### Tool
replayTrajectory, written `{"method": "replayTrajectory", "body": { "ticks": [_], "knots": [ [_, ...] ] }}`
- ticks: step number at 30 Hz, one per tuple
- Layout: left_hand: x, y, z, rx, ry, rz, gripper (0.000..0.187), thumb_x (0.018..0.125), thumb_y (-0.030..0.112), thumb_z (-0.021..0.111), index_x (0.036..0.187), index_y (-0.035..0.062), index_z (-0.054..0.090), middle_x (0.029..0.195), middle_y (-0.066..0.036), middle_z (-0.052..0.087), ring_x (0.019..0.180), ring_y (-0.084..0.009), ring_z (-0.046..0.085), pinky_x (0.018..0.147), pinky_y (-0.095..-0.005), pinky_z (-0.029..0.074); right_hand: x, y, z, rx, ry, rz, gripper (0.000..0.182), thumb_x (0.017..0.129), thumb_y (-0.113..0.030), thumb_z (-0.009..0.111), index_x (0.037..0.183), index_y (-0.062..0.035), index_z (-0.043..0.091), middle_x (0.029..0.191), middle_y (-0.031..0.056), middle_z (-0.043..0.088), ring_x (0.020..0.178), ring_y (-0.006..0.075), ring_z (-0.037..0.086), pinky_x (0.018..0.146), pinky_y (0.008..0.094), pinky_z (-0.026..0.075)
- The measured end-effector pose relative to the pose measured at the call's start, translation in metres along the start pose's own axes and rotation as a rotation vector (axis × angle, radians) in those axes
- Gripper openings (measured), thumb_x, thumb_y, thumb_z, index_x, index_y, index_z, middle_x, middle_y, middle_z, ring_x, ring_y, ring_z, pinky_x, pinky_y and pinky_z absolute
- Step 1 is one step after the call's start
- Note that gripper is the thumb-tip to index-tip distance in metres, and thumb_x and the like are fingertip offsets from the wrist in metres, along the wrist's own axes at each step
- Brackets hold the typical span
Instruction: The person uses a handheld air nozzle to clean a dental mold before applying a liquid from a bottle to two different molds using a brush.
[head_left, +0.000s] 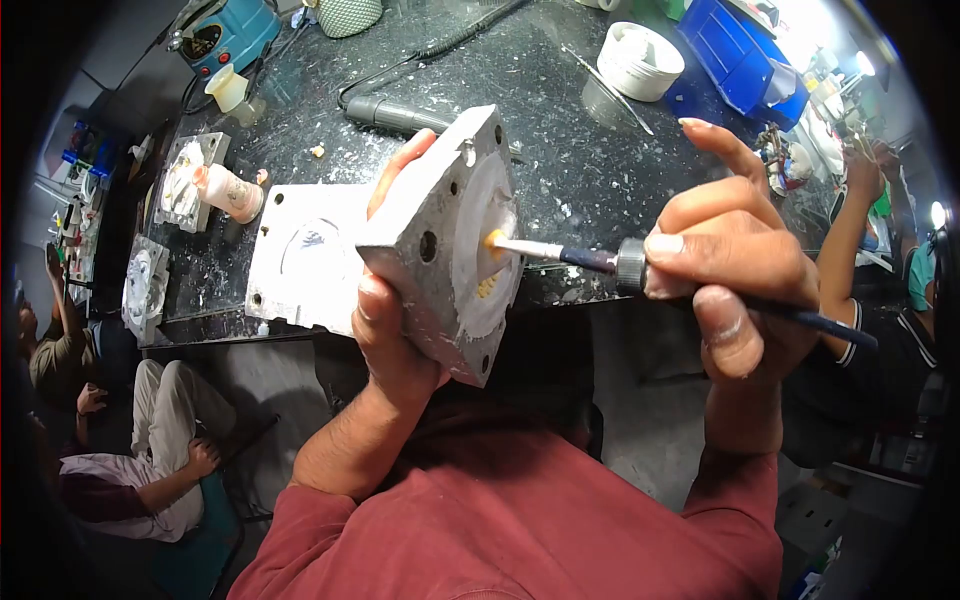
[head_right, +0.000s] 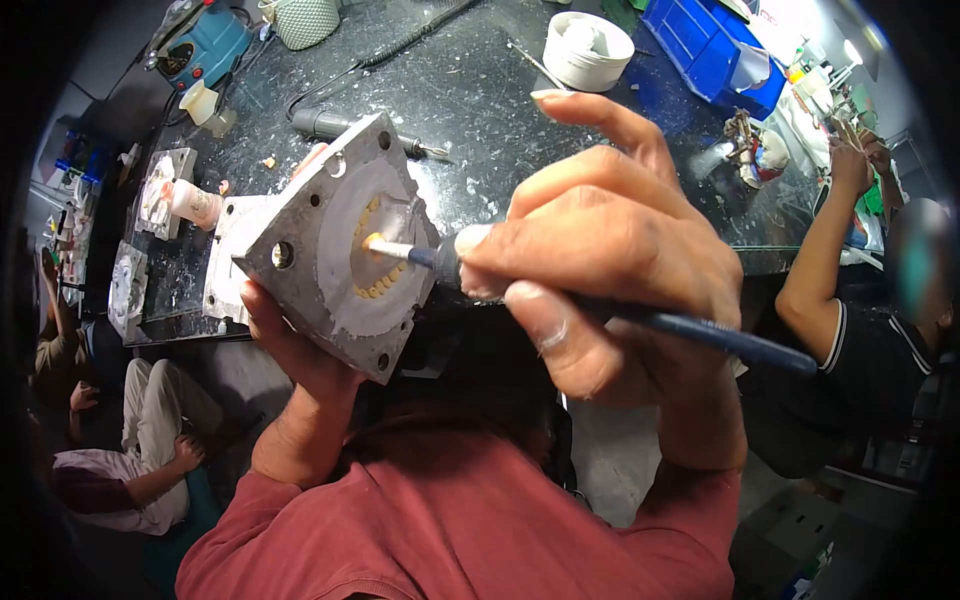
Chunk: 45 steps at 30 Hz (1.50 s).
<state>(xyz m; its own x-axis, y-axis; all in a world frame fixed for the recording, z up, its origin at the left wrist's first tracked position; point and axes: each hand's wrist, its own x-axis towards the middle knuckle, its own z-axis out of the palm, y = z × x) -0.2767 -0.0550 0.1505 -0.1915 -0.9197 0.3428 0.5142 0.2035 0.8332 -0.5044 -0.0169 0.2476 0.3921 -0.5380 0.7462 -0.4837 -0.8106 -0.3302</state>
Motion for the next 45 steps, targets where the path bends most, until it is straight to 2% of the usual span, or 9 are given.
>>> {"method": "replayTrajectory", "body": {
  "ticks": [14,16,27,29,33,35,37,42,45],
  "knots": [
    [-0.004,0.009,0.003,0.057,-0.023,-0.028,0.083,0.097,0.071,0.035,0.15,0.0075,0.036,0.142,-0.014,0.049,0.125,-0.0288,0.056,0.1,-0.0462,0.052,-0.022,-0.002,0.0,0.077,0.016,0.074,0.029,0.089,-0.024,0.057,0.099,-0.0007,0.07,0.084,0.0108,0.065,0.086,0.0254,0.064,0.107,0.0638,0.04],
    [-0.012,0.008,-0.002,-0.161,0.015,-0.188,0.081,0.097,0.071,0.034,0.149,0.0083,0.037,0.142,-0.013,0.049,0.125,-0.0278,0.056,0.101,-0.0454,0.051,-0.026,0.006,0.003,-0.027,0.076,0.134,0.031,0.087,-0.024,0.057,0.099,0.0011,0.071,0.086,0.0128,0.066,0.088,0.0271,0.065,0.108,0.0641,0.039],
    [-0.008,-0.006,-0.006,-0.652,0.021,-0.218,0.076,0.1,0.067,0.034,0.149,0.0082,0.039,0.144,-0.015,0.049,0.129,-0.0303,0.053,0.107,-0.0484,0.046,-0.025,0.006,-0.004,0.073,0.036,0.265,0.037,0.084,-0.022,0.054,0.099,0.007,0.071,0.088,0.0145,0.068,0.089,0.0262,0.065,0.112,0.0602,0.036],
    [-0.006,-0.007,-0.002,-0.82,0.023,-0.211,0.075,0.101,0.065,0.034,0.15,0.0081,0.039,0.145,-0.016,0.049,0.131,-0.0313,0.052,0.108,-0.0493,0.045,-0.023,0.01,0.001,-0.041,0.17,0.3,0.03,0.081,-0.012,0.055,0.101,0.0011,0.074,0.083,0.0074,0.073,0.085,0.0196,0.067,0.112,0.0494,0.037],
    [0.006,-0.01,0.009,-0.906,-0.055,-0.313,0.067,0.106,0.054,0.031,0.149,0.0031,0.039,0.145,-0.019,0.05,0.13,-0.035,0.054,0.11,-0.052,0.044,-0.015,0.018,0.002,0.058,0.327,0.286,0.031,0.085,-0.015,0.053,0.101,0.0041,0.071,0.087,0.0094,0.071,0.086,0.0179,0.066,0.112,0.0485,0.037],
    [0.015,-0.007,0.027,-0.673,0.143,-0.403,0.06,0.108,0.047,0.032,0.146,0.0023,0.042,0.14,-0.018,0.056,0.127,-0.0337,0.057,0.109,-0.0499,0.046,0.006,0.016,0.005,0.23,0.422,0.404,0.033,0.09,-0.016,0.051,0.107,0.0071,0.067,0.084,0.01,0.067,0.078,0.0147,0.061,0.084,0.0334,0.05],
    [0.024,-0.016,0.032,-0.671,0.137,-0.404,0.057,0.108,0.045,0.032,0.142,0.0017,0.046,0.134,-0.018,0.06,0.121,-0.0319,0.061,0.105,-0.0483,0.049,0.03,0.024,0.006,0.246,0.34,0.303,0.038,0.096,-0.021,0.047,0.111,0.0087,0.064,0.092,0.0162,0.067,0.08,0.0187,0.06,0.078,0.0317,0.045],
    [0.042,-0.008,0.052,-0.478,0.321,-0.207,0.045,0.11,0.029,0.037,0.143,0.0004,0.045,0.134,-0.014,0.058,0.123,-0.0224,0.058,0.105,-0.0367,0.047,0.13,0.014,0.07,0.308,0.149,0.128,0.031,0.104,-0.02,0.049,0.104,0.0046,0.067,0.087,0.0124,0.069,0.069,0.0134,0.061,0.071,0.0263,0.048],
    [0.05,-0.022,0.047,-0.388,0.398,-0.357,0.041,0.11,0.022,0.035,0.145,0.0015,0.043,0.135,-0.013,0.056,0.124,-0.0169,0.052,0.108,-0.0297,0.04,0.177,0.019,0.104,0.182,-0.139,0.009,0.021,0.102,-0.017,0.057,0.096,0.0016,0.066,0.087,0.0071,0.071,0.072,0.0113,0.064,0.071,0.0277,0.053]
  ]
}}
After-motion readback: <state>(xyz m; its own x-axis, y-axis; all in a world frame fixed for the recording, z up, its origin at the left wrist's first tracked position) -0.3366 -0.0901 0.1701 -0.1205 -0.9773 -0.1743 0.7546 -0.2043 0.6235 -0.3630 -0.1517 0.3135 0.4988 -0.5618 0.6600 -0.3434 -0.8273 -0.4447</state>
